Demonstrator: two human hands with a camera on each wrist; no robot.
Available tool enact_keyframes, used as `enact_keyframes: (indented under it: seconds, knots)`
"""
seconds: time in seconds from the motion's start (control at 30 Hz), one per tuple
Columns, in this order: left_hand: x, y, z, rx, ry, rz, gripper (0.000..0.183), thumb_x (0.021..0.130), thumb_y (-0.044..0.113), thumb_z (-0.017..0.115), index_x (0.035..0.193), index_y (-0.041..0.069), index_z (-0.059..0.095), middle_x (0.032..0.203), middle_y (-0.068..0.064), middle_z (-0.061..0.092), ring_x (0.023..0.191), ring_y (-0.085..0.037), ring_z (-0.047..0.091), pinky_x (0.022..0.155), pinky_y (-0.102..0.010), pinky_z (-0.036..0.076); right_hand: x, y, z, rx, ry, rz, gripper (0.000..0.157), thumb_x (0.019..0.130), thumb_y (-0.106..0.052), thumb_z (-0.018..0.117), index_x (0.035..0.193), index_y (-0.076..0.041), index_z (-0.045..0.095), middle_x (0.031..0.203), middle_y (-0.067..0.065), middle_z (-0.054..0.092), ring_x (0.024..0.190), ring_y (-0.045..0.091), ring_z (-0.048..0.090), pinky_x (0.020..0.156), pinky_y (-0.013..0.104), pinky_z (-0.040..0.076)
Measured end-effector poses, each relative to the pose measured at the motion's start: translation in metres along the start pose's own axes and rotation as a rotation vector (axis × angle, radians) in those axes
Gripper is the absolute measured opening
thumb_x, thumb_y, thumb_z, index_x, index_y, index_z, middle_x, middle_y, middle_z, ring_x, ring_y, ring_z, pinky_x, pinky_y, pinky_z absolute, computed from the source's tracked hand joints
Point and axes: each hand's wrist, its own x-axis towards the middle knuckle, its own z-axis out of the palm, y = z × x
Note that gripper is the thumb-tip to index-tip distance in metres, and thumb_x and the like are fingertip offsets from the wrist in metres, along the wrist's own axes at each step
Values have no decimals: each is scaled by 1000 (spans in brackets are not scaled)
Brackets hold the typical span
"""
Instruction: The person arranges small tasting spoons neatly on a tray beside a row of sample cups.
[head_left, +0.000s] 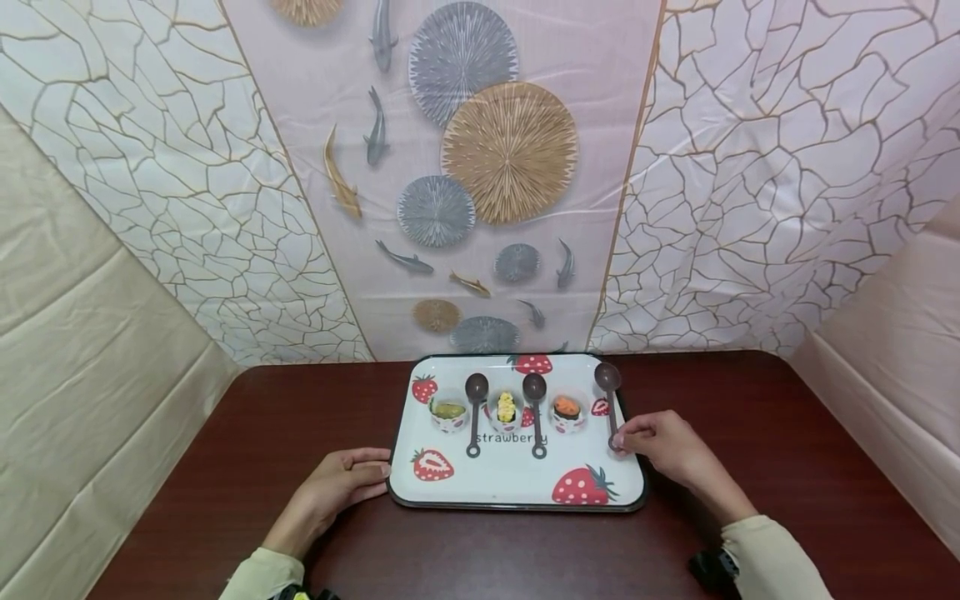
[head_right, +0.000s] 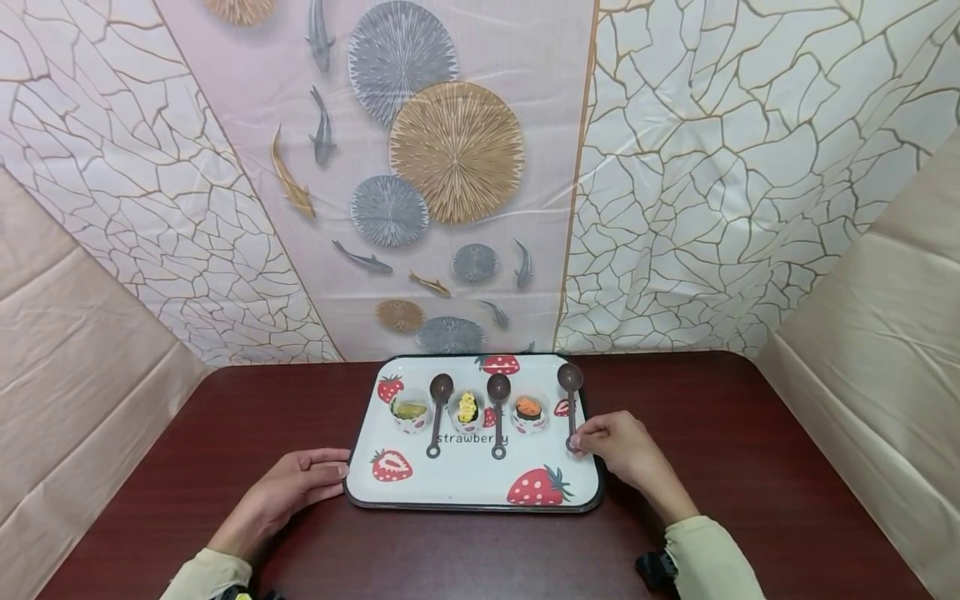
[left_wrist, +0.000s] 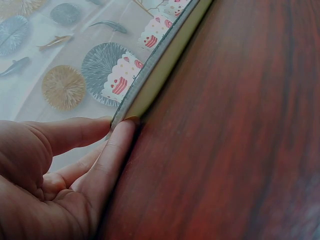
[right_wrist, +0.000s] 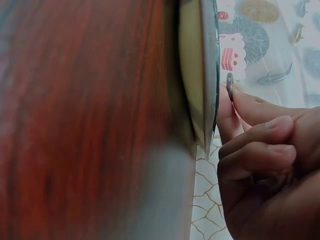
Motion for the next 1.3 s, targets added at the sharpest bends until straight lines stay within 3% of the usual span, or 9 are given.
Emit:
enact_keyframes:
  seconds: [0.37,0.6,1.03,1.3]
  knots:
    - [0,1,0,-7,-2,-3,54,100,4,70,143,-20,49,120,-14,73,101,-12,72,89,-28,64,3,-5,2,-89,-32,52,10,97,-8,74,97,-1,81,83,3,74,75,18,56,61,27,45]
    - [1,1,1,-12,-2,-2,54,100,5,70,143,-20,49,117,-12,74,100,-11,71,88,-27,64,5,-9,2,-145,-27,15,9,96,-9,77,96,-1,81,85,5,75,76,16,57,64,28,47]
    - [0,1,1,8,12,-7,55,100,5,70,144,-19,49,125,-15,71,102,-12,71,89,-28,64,7,-10,4,-146,-37,33,9,96,-9,76,93,-3,82,81,3,75,75,17,55,62,27,42]
    - [-1,0,1,-7,-2,-2,56,100,4,70,145,-21,47,118,-12,73,100,-10,71,89,-28,64,7,-11,6,-136,-35,53,10,97,-11,76,92,-4,82,79,2,76,72,17,54,58,27,39]
